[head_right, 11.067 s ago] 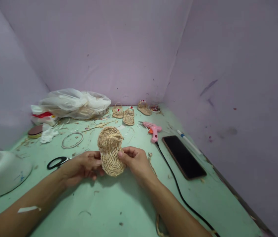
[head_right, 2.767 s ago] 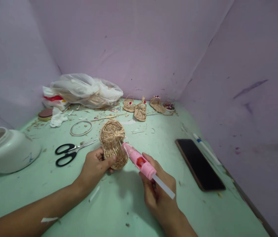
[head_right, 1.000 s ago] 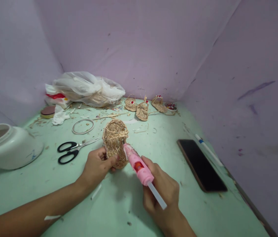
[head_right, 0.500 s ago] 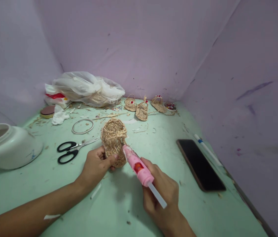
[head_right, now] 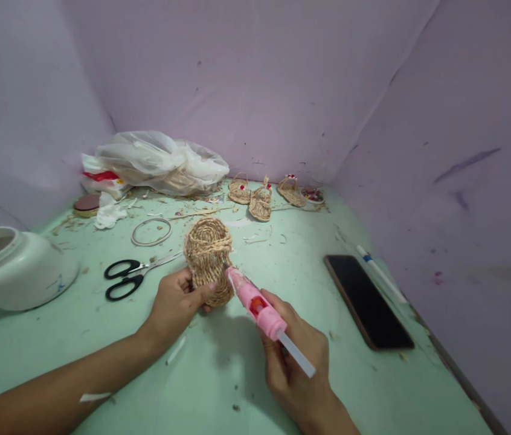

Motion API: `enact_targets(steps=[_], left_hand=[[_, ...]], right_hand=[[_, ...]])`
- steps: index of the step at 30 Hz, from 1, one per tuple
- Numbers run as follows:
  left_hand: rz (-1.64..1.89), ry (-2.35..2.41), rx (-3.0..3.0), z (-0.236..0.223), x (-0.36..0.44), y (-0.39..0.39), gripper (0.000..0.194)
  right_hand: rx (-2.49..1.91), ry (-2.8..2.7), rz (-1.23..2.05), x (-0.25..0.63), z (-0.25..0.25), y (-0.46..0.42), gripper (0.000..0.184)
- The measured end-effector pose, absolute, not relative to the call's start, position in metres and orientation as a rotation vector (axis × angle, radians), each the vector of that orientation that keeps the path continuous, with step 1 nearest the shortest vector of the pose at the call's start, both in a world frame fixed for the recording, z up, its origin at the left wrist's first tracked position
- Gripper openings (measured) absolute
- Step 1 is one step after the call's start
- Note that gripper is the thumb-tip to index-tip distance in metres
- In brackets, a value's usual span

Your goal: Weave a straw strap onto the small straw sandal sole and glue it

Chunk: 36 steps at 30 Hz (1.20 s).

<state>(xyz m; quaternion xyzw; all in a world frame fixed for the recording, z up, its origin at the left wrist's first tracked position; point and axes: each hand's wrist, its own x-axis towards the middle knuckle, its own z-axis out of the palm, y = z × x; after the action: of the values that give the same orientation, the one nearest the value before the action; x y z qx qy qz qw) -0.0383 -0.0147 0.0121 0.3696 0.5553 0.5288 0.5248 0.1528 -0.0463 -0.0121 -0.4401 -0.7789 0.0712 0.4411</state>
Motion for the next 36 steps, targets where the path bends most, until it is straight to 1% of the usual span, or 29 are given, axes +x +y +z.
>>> enact_targets(steps=[5, 13, 23, 29, 36], left_hand=[[1.261, 1.305, 0.883, 0.012, -0.038, -0.016, 0.018], [1.248, 1.313, 0.883, 0.012, -0.038, -0.015, 0.018], [1.247, 1.334, 0.948, 0.009, -0.039, -0.016, 0.016], [1.245, 1.34, 0.907, 0.01, -0.038, -0.015, 0.017], [1.247, 1.327, 0.918, 0.01, -0.038, -0.016, 0.017]], right_hand=[[-1.094, -1.946, 0.124, 0.155, -0.013, -0.05, 0.039], [-1.097, -1.959, 0.088, 0.153, -0.01, -0.052, 0.039], [-1.118, -1.955, 0.122, 0.154, -0.013, -0.058, 0.041], [-1.187, -1.91, 0.111, 0.153, -0.016, -0.061, 0.038], [-1.158, -1.914, 0.131, 0.153, -0.016, -0.059, 0.042]])
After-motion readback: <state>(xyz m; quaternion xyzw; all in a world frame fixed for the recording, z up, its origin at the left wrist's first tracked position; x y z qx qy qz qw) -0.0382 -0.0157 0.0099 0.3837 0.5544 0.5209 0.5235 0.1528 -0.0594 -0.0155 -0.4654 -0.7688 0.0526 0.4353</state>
